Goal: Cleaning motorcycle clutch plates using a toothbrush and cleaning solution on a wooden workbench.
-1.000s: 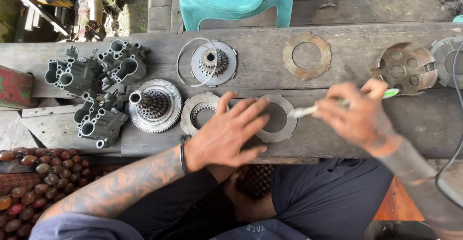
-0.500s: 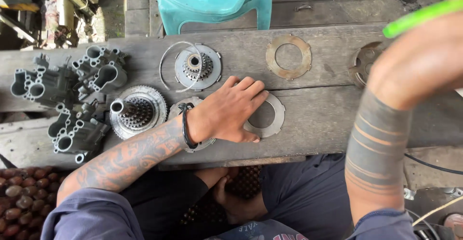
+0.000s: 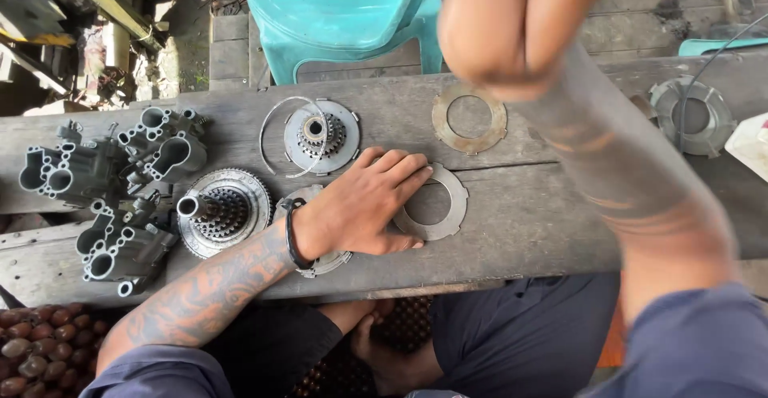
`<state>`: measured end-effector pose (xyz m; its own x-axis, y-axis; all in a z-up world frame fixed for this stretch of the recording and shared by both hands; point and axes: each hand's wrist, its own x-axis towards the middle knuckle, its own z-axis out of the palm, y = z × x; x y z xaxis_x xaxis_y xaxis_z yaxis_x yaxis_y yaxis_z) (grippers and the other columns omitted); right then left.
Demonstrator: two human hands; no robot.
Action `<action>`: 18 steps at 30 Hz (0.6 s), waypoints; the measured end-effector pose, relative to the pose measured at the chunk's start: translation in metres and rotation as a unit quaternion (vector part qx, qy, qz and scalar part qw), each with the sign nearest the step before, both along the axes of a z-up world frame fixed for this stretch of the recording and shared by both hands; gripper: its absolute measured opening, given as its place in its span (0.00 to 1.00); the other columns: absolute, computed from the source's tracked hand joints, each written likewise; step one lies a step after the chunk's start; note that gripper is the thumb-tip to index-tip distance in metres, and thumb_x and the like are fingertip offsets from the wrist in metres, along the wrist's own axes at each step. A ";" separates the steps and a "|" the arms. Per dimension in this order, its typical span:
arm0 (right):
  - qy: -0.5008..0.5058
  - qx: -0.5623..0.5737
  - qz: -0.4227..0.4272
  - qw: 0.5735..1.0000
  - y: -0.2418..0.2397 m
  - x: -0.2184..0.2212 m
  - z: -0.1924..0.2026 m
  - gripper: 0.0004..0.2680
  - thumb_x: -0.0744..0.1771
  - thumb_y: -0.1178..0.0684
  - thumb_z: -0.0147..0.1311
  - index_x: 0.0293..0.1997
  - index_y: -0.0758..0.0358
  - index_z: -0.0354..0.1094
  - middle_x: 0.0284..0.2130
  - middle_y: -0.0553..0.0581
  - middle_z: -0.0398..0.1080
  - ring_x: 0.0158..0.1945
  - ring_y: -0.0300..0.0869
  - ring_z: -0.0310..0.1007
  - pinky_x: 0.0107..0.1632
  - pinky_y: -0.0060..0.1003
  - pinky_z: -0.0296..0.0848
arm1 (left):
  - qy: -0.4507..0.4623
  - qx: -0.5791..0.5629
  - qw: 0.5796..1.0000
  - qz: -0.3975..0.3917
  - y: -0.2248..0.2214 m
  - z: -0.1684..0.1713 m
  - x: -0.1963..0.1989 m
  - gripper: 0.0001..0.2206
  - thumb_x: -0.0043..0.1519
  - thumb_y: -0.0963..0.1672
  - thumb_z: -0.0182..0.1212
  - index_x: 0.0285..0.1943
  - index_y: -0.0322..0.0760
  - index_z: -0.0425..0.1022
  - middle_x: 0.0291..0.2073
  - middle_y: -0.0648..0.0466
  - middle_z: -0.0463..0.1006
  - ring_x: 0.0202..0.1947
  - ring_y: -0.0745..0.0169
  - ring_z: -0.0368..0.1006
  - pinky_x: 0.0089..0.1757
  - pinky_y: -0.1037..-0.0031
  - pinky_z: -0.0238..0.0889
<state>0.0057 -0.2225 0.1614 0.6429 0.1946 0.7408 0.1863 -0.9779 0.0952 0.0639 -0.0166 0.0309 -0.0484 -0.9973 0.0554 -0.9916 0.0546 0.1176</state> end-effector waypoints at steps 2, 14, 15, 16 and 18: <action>-0.015 0.088 0.200 0.976 -0.002 -0.002 -0.005 0.15 0.73 0.53 0.36 0.27 0.70 0.55 0.21 0.57 0.48 0.25 0.47 0.44 0.34 0.50 0.44 | -0.008 -0.049 0.999 -0.005 0.000 -0.019 0.006 0.43 0.54 0.64 0.57 0.66 0.29 0.65 0.62 0.45 0.66 0.62 0.49 0.61 0.58 0.57 0.52; 0.080 0.059 0.290 0.952 -0.066 -0.063 -0.164 0.07 0.72 0.52 0.39 0.43 0.64 0.61 0.35 0.60 0.70 0.29 0.47 0.66 0.50 0.50 0.54 | -0.008 -0.108 0.994 0.016 0.004 -0.032 0.008 0.47 0.55 0.68 0.49 0.68 0.27 0.65 0.64 0.44 0.66 0.61 0.46 0.60 0.61 0.50 0.48; 0.114 0.033 0.291 0.949 -0.069 -0.062 -0.171 0.06 0.71 0.55 0.42 0.41 0.65 0.62 0.36 0.61 0.70 0.30 0.48 0.65 0.49 0.49 0.57 | -0.027 -0.100 0.994 0.030 0.006 -0.032 0.009 0.48 0.54 0.69 0.50 0.69 0.27 0.65 0.65 0.43 0.65 0.63 0.46 0.60 0.62 0.49 0.47; 0.117 0.039 0.294 0.948 -0.068 -0.060 -0.169 0.06 0.71 0.55 0.42 0.41 0.65 0.62 0.36 0.61 0.70 0.30 0.48 0.65 0.49 0.49 0.57 | -0.023 -0.094 0.995 0.033 0.007 -0.030 0.009 0.48 0.54 0.69 0.50 0.69 0.27 0.65 0.65 0.43 0.65 0.63 0.46 0.60 0.62 0.49 0.47; 0.202 0.016 0.301 0.932 -0.067 -0.056 -0.165 0.06 0.71 0.53 0.47 0.44 0.63 0.67 0.37 0.54 0.71 0.37 0.43 0.71 0.49 0.44 0.63 | -0.017 -0.092 0.995 0.029 0.008 -0.024 0.013 0.46 0.54 0.67 0.53 0.66 0.27 0.67 0.63 0.45 0.65 0.61 0.47 0.59 0.60 0.51 0.51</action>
